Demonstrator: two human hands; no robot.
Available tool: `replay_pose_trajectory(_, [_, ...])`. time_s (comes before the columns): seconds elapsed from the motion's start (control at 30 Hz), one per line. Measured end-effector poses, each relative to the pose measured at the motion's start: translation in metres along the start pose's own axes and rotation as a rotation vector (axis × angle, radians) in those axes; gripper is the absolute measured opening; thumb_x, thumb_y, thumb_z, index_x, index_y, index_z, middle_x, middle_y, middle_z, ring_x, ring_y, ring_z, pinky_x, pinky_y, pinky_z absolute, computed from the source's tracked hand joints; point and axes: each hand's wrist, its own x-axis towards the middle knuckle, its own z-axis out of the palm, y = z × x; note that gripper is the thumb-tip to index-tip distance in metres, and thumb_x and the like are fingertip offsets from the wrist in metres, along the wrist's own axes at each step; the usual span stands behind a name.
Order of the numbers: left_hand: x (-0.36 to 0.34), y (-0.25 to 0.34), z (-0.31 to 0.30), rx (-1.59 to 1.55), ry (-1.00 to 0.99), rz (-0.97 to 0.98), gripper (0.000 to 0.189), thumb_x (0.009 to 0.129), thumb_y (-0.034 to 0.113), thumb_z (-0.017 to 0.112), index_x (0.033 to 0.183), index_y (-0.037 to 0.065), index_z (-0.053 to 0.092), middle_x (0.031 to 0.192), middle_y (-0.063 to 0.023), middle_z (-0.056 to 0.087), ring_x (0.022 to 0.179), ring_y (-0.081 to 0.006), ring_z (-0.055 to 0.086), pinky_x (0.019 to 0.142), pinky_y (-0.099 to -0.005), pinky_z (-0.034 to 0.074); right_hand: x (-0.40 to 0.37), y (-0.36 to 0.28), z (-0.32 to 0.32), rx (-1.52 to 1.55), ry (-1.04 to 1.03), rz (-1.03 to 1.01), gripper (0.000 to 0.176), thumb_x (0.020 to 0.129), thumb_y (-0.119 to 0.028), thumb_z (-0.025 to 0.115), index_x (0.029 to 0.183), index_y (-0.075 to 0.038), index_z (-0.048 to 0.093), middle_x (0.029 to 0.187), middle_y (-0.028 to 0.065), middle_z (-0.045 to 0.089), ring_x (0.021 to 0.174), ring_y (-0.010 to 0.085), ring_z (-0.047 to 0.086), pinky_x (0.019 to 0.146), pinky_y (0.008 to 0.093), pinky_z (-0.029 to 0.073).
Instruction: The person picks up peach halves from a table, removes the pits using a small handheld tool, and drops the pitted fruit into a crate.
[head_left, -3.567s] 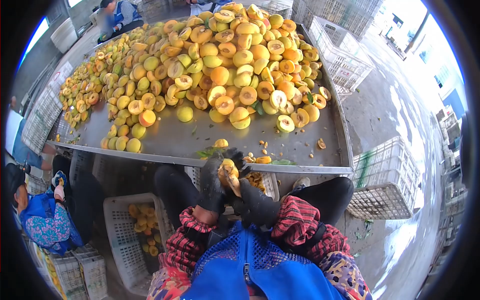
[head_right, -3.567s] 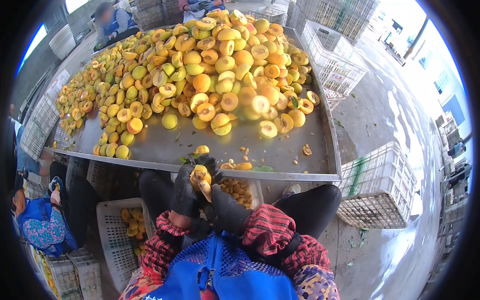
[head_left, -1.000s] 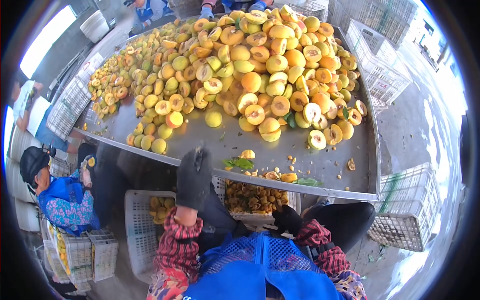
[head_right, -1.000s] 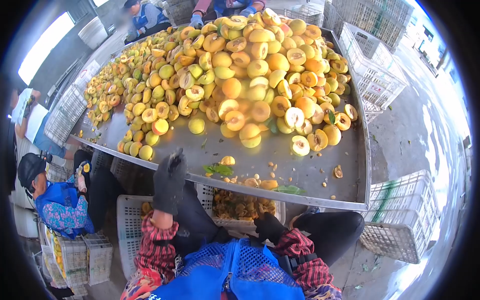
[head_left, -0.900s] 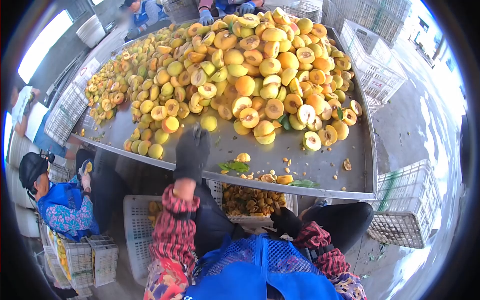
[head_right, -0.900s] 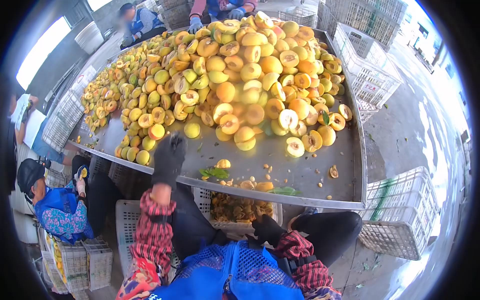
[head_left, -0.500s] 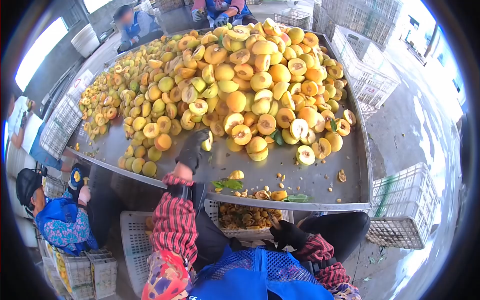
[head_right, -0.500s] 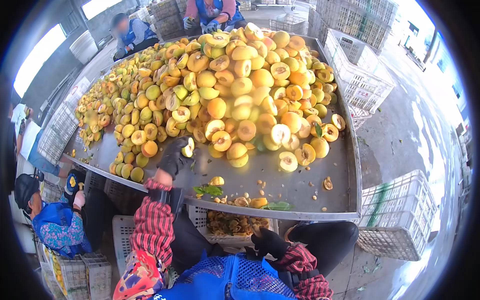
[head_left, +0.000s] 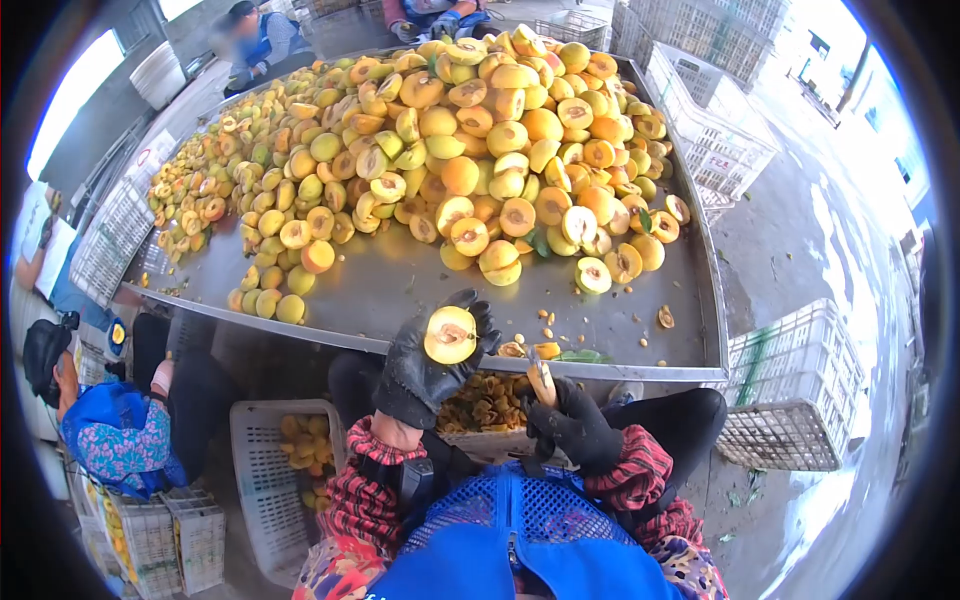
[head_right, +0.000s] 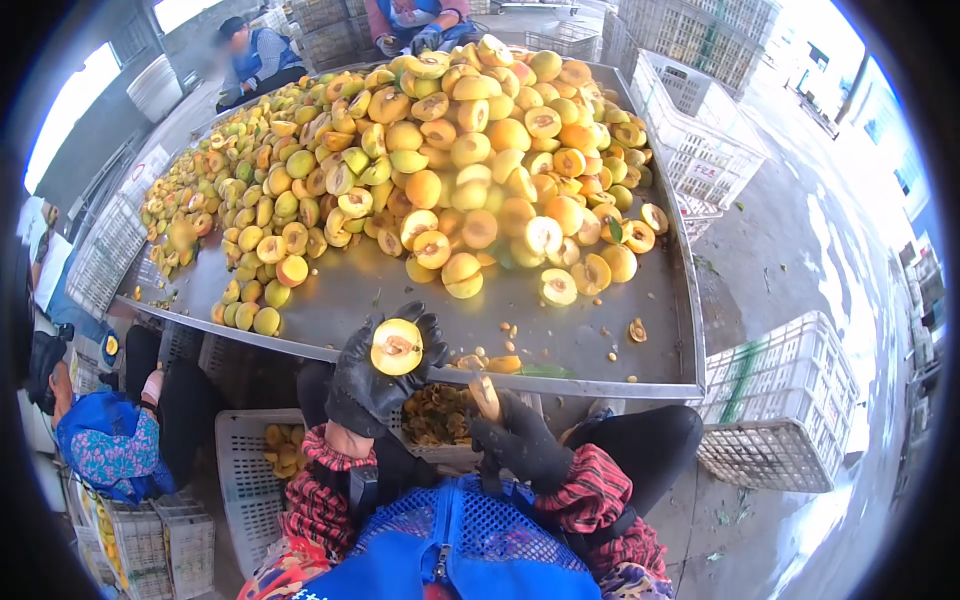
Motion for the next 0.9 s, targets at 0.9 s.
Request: replay_pose_trajectory(0.9, [0.004,-0.067,-0.019,0.107,0.088,0.419,0.046,0.089,0.027,0.045,0.122,-0.004,0.048,0.122,-0.0162,0.053,0.112,-0.0279,0.052,0.098,-0.0401,0.042,0.028,0.004,0.009,0.106,0.076,-0.151,0.025,0.084,-0.014,0.061,0.104,-0.001,0.054,0.068,0.0032,0.055,0.048,0.0126,0.054,0.044,0.0249,0.045])
